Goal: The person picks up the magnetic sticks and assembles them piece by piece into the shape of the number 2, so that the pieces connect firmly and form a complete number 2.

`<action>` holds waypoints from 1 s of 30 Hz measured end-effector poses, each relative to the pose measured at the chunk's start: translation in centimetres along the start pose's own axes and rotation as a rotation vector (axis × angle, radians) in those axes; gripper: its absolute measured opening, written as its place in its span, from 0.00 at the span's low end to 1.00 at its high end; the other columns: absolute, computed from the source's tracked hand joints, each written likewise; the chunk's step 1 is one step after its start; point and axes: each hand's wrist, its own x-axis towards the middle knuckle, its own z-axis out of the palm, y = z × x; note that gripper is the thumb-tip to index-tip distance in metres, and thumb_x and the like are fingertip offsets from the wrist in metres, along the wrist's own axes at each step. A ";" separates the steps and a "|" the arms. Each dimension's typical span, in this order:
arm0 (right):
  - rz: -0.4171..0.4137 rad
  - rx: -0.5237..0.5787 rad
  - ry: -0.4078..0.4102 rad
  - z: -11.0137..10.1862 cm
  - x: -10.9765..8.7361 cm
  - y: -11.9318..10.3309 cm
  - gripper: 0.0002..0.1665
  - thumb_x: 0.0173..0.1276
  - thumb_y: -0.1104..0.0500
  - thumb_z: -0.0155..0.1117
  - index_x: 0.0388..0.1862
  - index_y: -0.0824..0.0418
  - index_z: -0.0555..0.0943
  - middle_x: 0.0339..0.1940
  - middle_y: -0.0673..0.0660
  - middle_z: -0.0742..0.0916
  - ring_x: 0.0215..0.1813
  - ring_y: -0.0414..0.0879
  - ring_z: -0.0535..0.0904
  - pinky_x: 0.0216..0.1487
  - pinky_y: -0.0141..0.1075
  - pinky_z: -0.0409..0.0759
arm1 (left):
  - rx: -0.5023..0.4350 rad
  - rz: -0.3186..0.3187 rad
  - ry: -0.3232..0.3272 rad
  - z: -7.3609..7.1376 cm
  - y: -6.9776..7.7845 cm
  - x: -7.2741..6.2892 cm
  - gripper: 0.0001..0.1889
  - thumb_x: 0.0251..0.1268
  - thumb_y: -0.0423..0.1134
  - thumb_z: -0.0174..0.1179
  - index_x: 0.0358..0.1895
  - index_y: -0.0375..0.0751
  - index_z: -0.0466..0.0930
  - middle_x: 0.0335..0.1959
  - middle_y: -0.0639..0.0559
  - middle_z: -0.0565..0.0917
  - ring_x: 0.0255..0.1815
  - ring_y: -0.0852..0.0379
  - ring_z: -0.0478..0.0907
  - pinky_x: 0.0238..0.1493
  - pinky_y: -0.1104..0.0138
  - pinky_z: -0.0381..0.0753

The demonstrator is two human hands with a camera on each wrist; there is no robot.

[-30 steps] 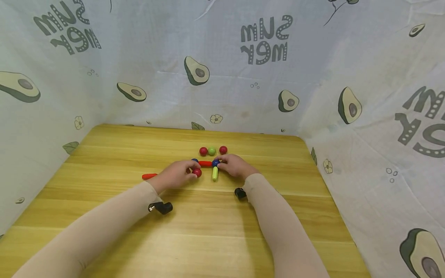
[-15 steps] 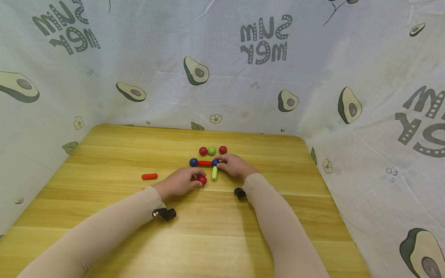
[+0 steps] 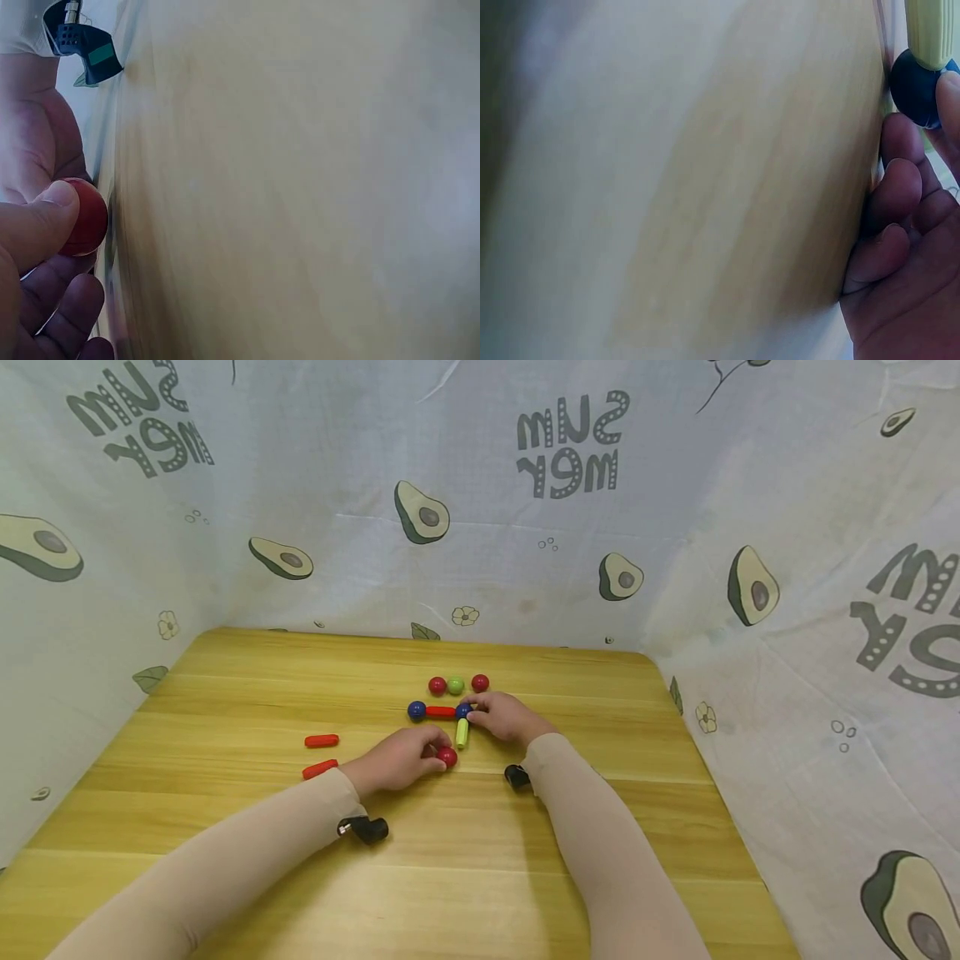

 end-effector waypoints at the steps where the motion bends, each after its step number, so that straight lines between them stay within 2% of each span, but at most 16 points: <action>1: -0.001 -0.003 0.000 0.0 0.0 0.0 0.24 0.84 0.50 0.57 0.74 0.49 0.78 0.51 0.59 0.84 0.52 0.54 0.77 0.67 0.52 0.75 | 0.003 0.004 0.002 0.1 0.1 0.0 0.14 0.74 0.44 0.68 0.57 0.48 0.81 0.47 0.55 0.86 0.47 0.57 0.80 0.57 0.60 0.82; 7: -0.001 -0.007 -0.004 0.0 0.0 0.0 0.24 0.84 0.49 0.57 0.75 0.49 0.77 0.53 0.59 0.85 0.54 0.54 0.77 0.71 0.54 0.74 | 0.014 0.015 0.009 0.3 0.7 -0.1 0.13 0.74 0.43 0.67 0.57 0.48 0.81 0.46 0.55 0.86 0.47 0.58 0.81 0.57 0.61 0.81; 11: -0.006 -0.011 -0.004 0.0 0.0 0.0 0.24 0.84 0.49 0.57 0.75 0.50 0.77 0.52 0.59 0.85 0.53 0.54 0.78 0.69 0.53 0.75 | 0.012 0.011 0.008 0.4 0.9 -0.1 0.13 0.74 0.43 0.67 0.56 0.48 0.81 0.47 0.55 0.87 0.48 0.58 0.82 0.58 0.60 0.82; 19: -0.011 0.004 -0.003 -0.1 0.0 0.1 0.24 0.84 0.49 0.57 0.74 0.50 0.78 0.51 0.58 0.85 0.52 0.53 0.78 0.68 0.52 0.75 | 0.008 0.009 0.021 0.9 0.9 0.4 0.12 0.75 0.43 0.67 0.57 0.49 0.82 0.49 0.56 0.88 0.51 0.58 0.83 0.61 0.60 0.82; 30: -0.032 0.008 -0.016 -0.1 0.0 0.1 0.22 0.83 0.49 0.58 0.71 0.49 0.80 0.50 0.57 0.85 0.53 0.54 0.78 0.70 0.54 0.74 | 0.009 0.010 0.040 1.2 1.1 0.9 0.14 0.75 0.44 0.67 0.58 0.48 0.82 0.48 0.56 0.88 0.49 0.59 0.83 0.61 0.60 0.81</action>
